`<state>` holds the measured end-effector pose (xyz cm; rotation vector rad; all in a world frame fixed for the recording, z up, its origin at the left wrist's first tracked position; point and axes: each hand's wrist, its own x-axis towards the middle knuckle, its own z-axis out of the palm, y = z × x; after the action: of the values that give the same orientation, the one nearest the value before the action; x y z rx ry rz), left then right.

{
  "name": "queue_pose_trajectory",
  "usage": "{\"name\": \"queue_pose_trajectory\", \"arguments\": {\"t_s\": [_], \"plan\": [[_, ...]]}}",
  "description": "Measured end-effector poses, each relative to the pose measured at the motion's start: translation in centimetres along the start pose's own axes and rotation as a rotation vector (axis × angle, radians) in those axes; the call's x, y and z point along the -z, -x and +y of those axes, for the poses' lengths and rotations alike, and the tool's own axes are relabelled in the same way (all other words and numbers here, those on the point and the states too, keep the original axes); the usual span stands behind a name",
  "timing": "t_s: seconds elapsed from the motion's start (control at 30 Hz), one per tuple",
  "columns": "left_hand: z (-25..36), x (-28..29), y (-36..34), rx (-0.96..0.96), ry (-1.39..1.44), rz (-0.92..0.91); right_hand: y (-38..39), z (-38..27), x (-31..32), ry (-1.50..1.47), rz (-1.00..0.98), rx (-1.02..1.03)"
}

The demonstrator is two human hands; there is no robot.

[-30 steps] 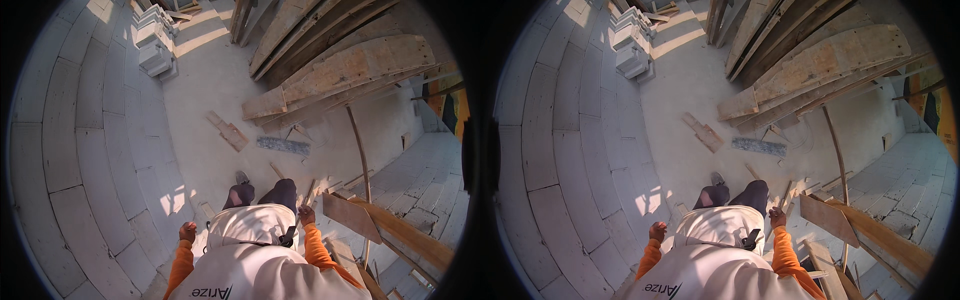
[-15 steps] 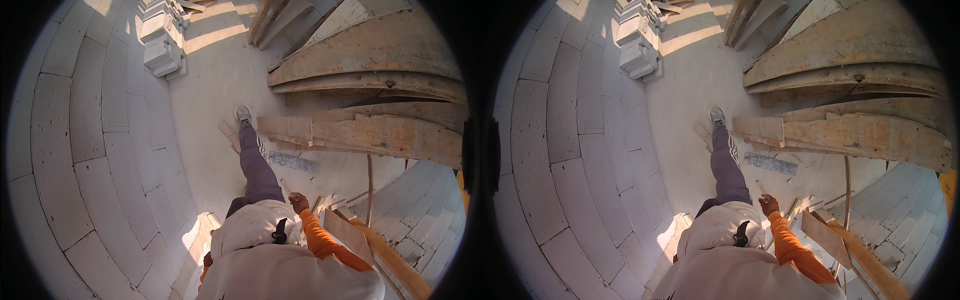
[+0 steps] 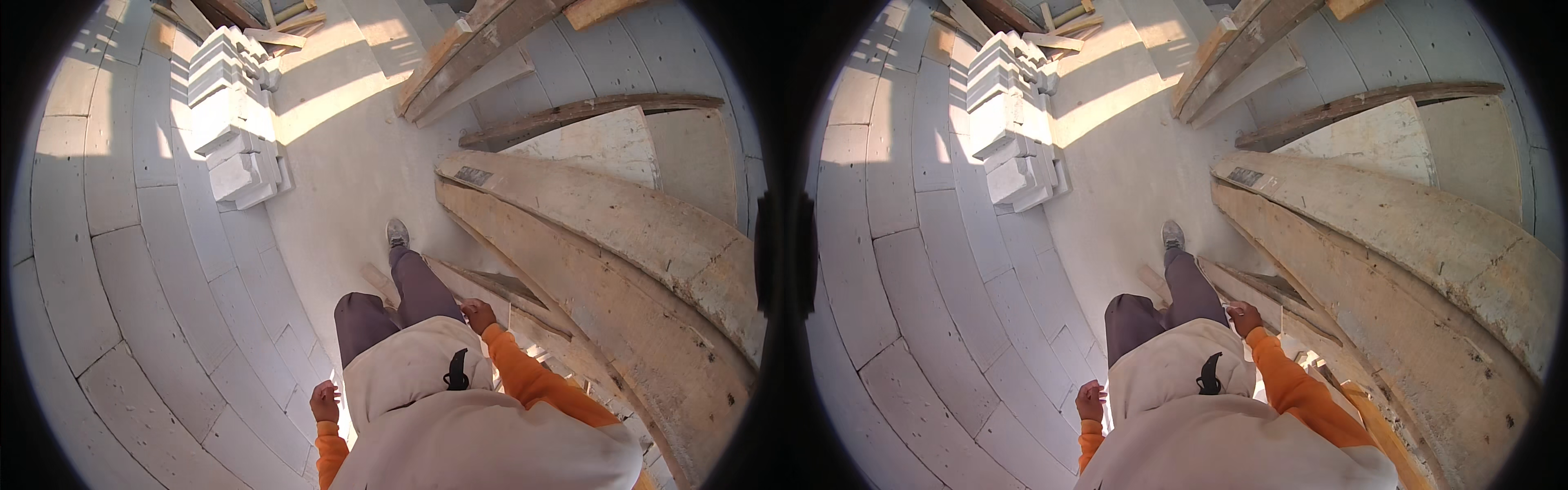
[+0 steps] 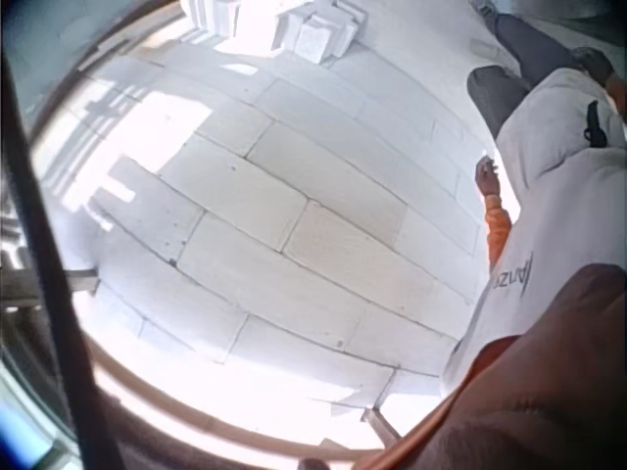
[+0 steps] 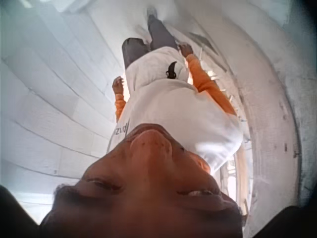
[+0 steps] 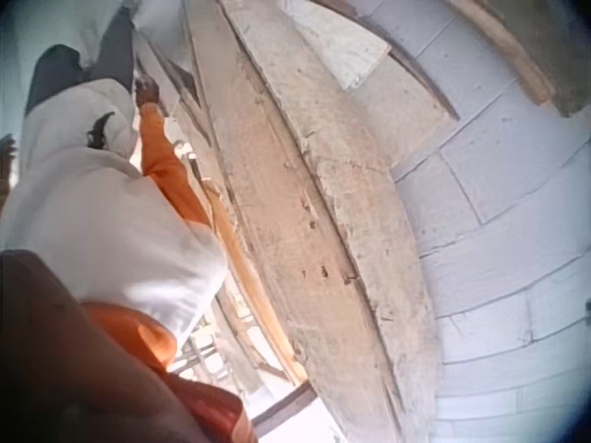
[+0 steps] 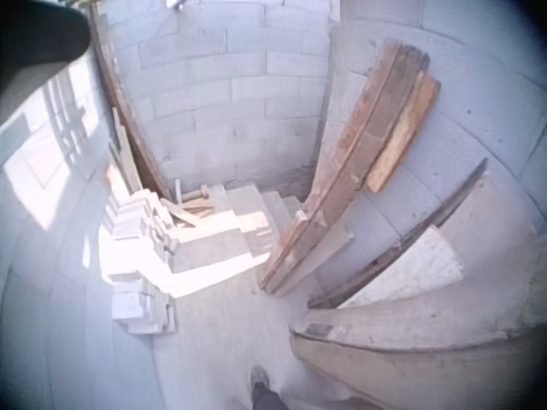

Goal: The person saws through a piece of lumber by hand, carries it across a construction site, and then measures another piece of wood using a tape measure and a pencil.

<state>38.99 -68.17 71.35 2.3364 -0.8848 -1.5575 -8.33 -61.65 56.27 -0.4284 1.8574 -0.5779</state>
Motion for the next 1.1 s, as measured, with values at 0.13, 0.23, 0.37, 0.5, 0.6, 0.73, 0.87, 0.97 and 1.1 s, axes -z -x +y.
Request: {"name": "queue_pose_trajectory", "arguments": {"t_s": [0.13, 0.23, 0.37, 0.5, 0.6, 0.73, 0.87, 0.97, 1.1], "plan": [[7.5, -0.7, -2.8, 0.014, -0.050, -0.050, -5.0, -8.5, 1.5, -0.225, 0.037, -0.043], [9.9, -0.4, -5.7, -0.247, -0.299, -0.064, -8.4, -15.0, 0.7, -0.231, 0.032, -0.037], [15.8, -0.5, -10.3, -0.138, -0.459, -0.163, -13.3, -21.1, 1.5, -0.189, 0.071, 0.020], [22.9, -0.7, -17.6, -0.198, -0.635, -0.221, -19.1, -26.3, 3.0, -0.251, 0.187, -0.023], [31.5, -2.1, -23.7, -0.123, -0.429, -0.144, -24.0, -29.2, 3.5, -0.221, 0.257, -0.066], [39.1, 0.4, -35.5, -0.132, -0.401, -0.174, -29.5, -33.2, 0.5, -0.181, 0.077, -0.264], [53.1, -1.8, -45.7, -0.400, -0.638, -0.015, -35.2, -32.3, 0.0, 0.198, 0.059, 0.280], [65.1, -7.3, -51.2, -0.451, -0.351, -0.100, -40.0, -29.5, 2.9, 0.347, 0.123, 0.507], [79.5, -13.7, -54.3, -0.483, -0.033, -0.166, -43.4, -33.3, 5.4, 0.222, 0.054, 0.257]]}}
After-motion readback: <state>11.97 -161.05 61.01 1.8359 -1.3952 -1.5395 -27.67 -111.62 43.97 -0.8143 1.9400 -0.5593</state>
